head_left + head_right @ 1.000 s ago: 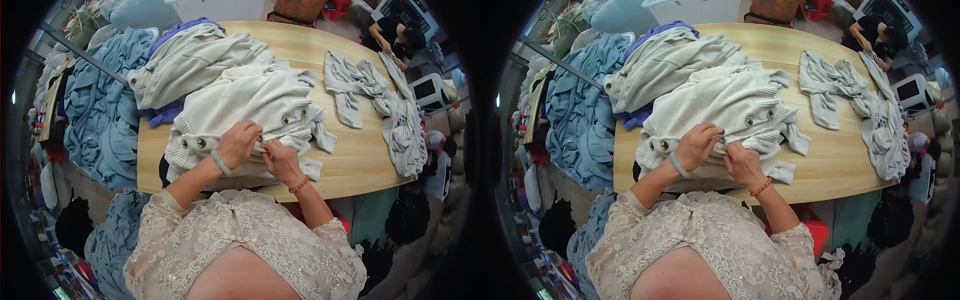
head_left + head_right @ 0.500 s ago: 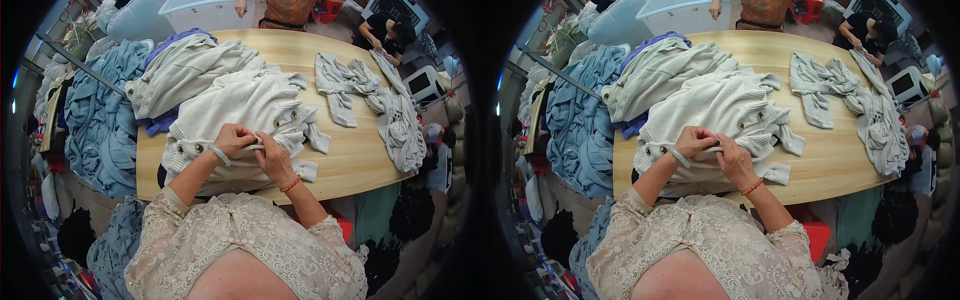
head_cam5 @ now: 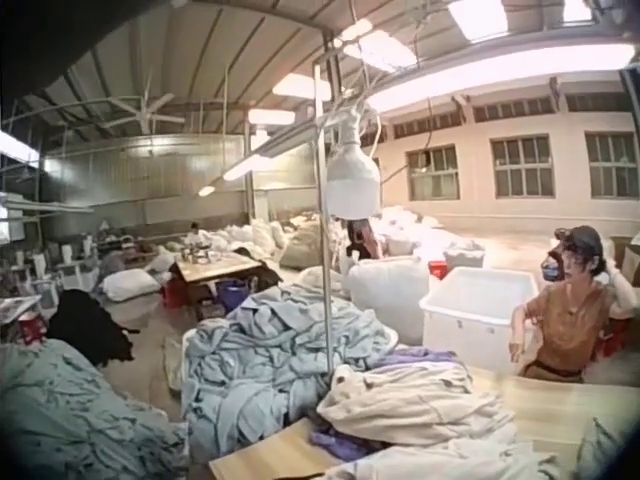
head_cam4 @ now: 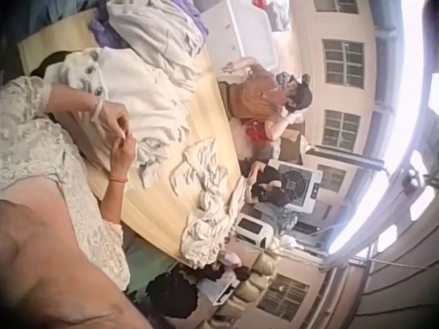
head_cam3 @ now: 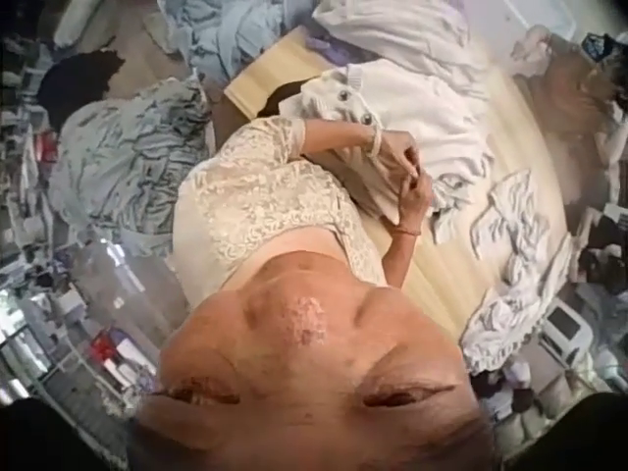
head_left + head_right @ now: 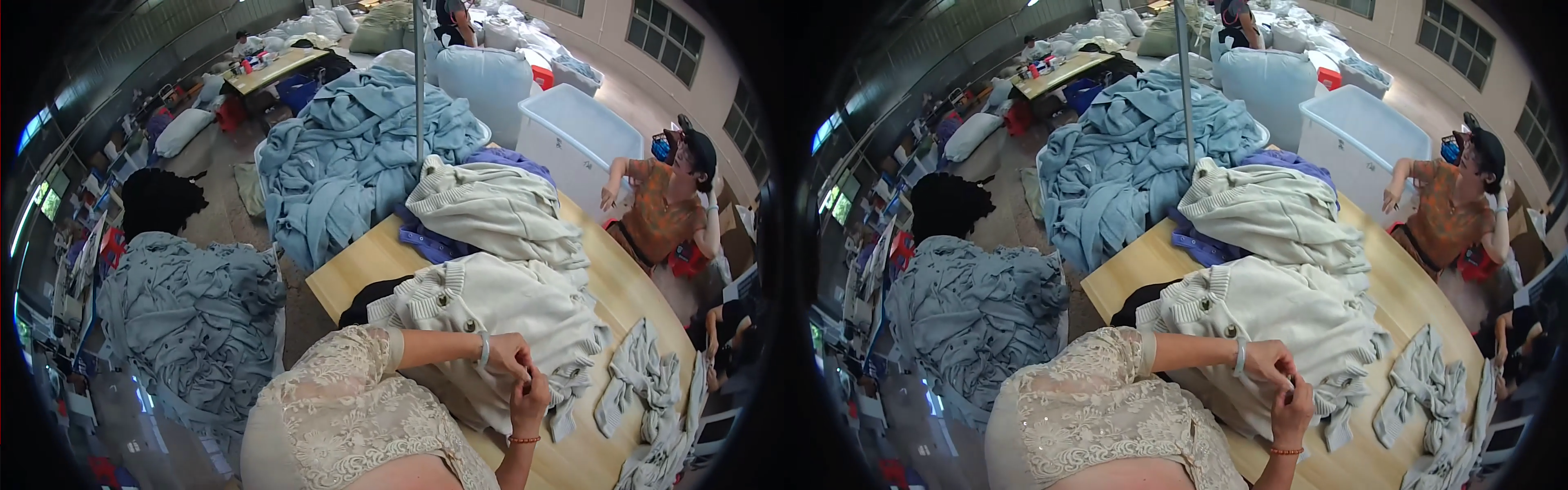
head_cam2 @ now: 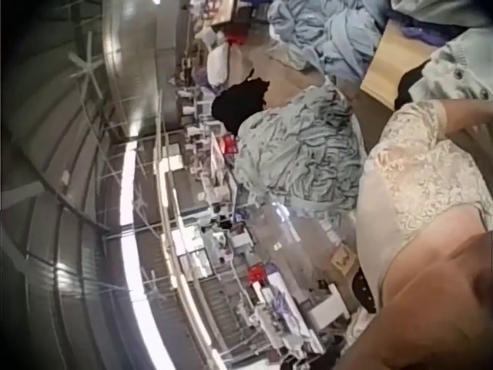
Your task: Inspecting and buttoning/unbuttoning white knitted cardigans on a work table in a factory.
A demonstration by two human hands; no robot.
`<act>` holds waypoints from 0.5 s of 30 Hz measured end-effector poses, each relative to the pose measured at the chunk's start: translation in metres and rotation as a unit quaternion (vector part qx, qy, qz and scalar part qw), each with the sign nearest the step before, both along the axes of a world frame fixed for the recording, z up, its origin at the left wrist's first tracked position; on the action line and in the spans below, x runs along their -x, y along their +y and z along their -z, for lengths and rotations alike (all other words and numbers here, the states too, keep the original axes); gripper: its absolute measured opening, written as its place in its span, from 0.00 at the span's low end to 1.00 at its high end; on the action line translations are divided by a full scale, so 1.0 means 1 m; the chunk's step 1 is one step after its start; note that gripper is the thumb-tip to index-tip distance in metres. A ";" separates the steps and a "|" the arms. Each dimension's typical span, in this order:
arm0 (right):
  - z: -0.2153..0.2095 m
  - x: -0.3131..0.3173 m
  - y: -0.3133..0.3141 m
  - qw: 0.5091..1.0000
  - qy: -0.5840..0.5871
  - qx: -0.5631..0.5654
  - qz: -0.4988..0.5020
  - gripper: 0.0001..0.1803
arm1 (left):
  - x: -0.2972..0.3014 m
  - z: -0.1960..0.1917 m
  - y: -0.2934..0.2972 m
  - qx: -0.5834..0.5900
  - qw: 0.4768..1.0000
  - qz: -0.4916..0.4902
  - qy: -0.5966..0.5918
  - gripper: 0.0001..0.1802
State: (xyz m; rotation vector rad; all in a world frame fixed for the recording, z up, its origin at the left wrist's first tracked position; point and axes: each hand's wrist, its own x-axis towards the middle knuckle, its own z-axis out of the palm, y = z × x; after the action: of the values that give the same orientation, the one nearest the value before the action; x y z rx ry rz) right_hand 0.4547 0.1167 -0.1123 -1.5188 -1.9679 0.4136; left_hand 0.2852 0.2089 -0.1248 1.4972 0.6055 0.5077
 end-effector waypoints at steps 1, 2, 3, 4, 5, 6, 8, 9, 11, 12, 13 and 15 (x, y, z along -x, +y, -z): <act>0.000 -0.003 0.001 1.000 0.014 -0.006 -0.003 0.18 | 0.003 0.000 -0.001 -0.065 0.997 0.014 0.025 0.14; 0.001 -0.004 0.001 0.998 0.051 0.035 -0.006 0.18 | 0.005 0.000 -0.002 -0.130 0.991 0.033 0.025 0.15; 0.001 -0.006 0.001 0.998 0.050 0.035 -0.011 0.18 | 0.005 0.001 -0.005 -0.191 0.980 -0.005 0.061 0.13; 0.000 -0.007 0.002 0.995 0.070 0.064 -0.023 0.17 | 0.005 0.002 -0.005 -0.196 0.978 -0.017 0.066 0.13; 0.000 -0.008 0.003 0.989 0.097 0.106 -0.024 0.17 | 0.005 0.003 -0.007 -0.219 0.971 -0.039 0.085 0.12; -0.001 -0.009 0.003 0.986 0.119 0.117 -0.027 0.18 | 0.004 0.005 -0.008 -0.240 0.963 -0.061 0.104 0.11; -0.002 -0.008 0.005 0.990 0.109 0.079 -0.051 0.19 | 0.002 0.009 -0.009 -0.245 0.962 -0.076 0.094 0.11; -0.003 -0.008 0.005 0.990 0.108 0.062 -0.061 0.20 | 0.001 0.011 -0.010 -0.249 0.962 -0.083 0.073 0.10; -0.003 -0.008 0.005 0.992 0.100 0.060 -0.050 0.21 | 0.001 0.014 -0.010 -0.250 0.961 -0.086 0.084 0.10; -0.002 -0.008 0.004 0.992 0.098 0.073 -0.027 0.22 | 0.001 0.014 -0.011 -0.251 0.961 -0.081 0.085 0.10; -0.001 -0.007 0.004 0.993 0.101 0.048 -0.037 0.23 | 0.003 0.014 -0.011 -0.250 0.960 -0.088 0.093 0.10; 0.000 -0.008 0.003 0.995 0.095 0.036 -0.021 0.23 | 0.004 0.012 -0.010 -0.251 0.962 -0.077 0.078 0.09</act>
State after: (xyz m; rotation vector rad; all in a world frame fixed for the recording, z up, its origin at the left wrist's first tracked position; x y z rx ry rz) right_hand 0.4623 0.1198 -0.1125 -1.4262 -1.8565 0.6305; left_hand 0.2809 0.1989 -0.1363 1.9939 0.7569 0.7046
